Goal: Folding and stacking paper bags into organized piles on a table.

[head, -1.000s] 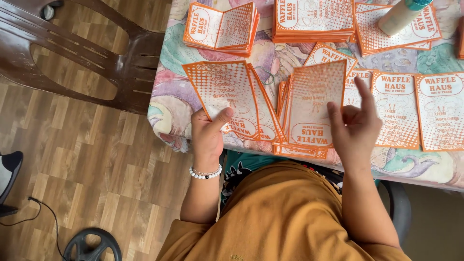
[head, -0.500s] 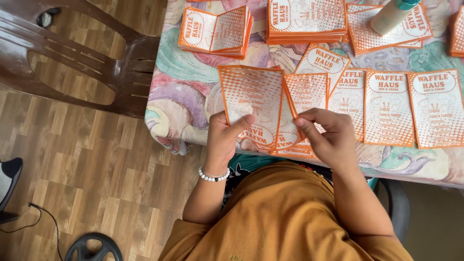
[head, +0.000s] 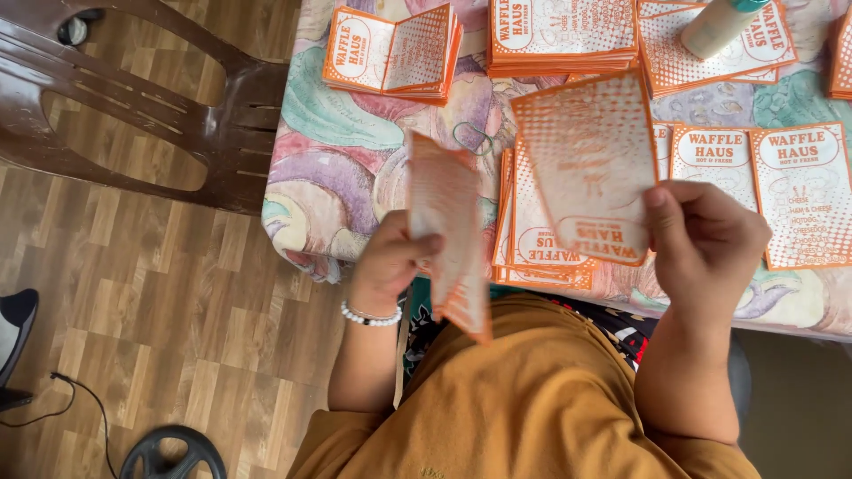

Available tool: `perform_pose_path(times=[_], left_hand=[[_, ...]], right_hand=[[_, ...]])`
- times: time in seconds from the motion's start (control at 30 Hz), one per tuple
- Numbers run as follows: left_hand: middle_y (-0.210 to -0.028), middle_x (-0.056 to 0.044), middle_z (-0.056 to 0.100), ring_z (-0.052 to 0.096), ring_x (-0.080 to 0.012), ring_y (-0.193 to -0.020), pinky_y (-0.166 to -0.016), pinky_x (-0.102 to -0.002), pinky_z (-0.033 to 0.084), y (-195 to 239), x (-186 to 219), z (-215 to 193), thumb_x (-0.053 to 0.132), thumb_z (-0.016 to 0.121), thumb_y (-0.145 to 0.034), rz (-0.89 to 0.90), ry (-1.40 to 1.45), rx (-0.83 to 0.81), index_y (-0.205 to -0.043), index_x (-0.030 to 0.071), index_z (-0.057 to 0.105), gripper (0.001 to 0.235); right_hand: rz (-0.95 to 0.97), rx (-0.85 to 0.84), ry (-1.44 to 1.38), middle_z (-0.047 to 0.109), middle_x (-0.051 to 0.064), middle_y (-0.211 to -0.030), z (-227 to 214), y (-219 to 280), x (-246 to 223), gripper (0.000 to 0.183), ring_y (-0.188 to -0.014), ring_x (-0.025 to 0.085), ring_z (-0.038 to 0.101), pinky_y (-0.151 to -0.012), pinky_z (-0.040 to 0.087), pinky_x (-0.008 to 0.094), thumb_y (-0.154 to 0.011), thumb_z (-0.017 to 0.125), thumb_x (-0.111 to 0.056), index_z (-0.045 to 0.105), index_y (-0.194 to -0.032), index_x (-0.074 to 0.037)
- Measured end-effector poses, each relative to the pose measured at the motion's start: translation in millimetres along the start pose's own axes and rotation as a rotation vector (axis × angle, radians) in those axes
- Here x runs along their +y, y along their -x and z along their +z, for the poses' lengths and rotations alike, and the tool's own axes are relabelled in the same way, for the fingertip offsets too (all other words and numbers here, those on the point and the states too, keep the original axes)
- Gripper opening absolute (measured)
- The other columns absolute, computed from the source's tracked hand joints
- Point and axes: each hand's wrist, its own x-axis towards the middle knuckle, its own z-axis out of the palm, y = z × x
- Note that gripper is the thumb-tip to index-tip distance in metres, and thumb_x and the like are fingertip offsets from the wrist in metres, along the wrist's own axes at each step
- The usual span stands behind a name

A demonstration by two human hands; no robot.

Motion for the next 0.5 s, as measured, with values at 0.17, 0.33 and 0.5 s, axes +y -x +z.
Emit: perform_pose_path(times=[0.17,0.33,0.5], left_hand=[[-0.12,-0.01,0.074,0.068,-0.0224,-0.113,-0.103,-0.036,0.051,10.2,11.8,-20.0,0.005,0.081,-0.089,0.215,0.131,0.114,-0.114,0.002,0.073,0.027],[-0.126,-0.01,0.072,0.063,-0.0208,-0.121,-0.113,-0.035,0.044,10.9,8.6,3.2,0.002,0.078,-0.089,0.207,0.147,0.221,-0.12,0.002,0.072,0.032],[-0.102,-0.004,0.079,0.07,-0.0131,-0.095,-0.092,-0.033,0.058,2.0,0.3,55.1,0.014,0.088,-0.078,0.245,-0.158,0.352,-0.093,0.008,0.079,0.018]], right_hand=[[0.225,-0.034,0.164,0.063,0.001,-0.071,17.7,0.5,48.8,0.014,-0.064,0.005,0.05,-0.057,0.04,0.023,-0.107,0.075,-0.013,0.076,-0.097,-0.003],[0.109,-0.029,0.447,0.07,0.003,-0.074,21.1,14.5,60.2,0.018,-0.063,0.009,0.056,-0.065,0.044,0.028,-0.104,0.081,-0.017,0.077,-0.09,-0.006],[0.032,-0.113,0.139,0.072,0.008,-0.116,15.9,20.6,-0.5,0.023,-0.095,0.016,0.062,-0.087,0.05,0.03,-0.098,0.065,-0.008,0.07,-0.12,-0.002]])
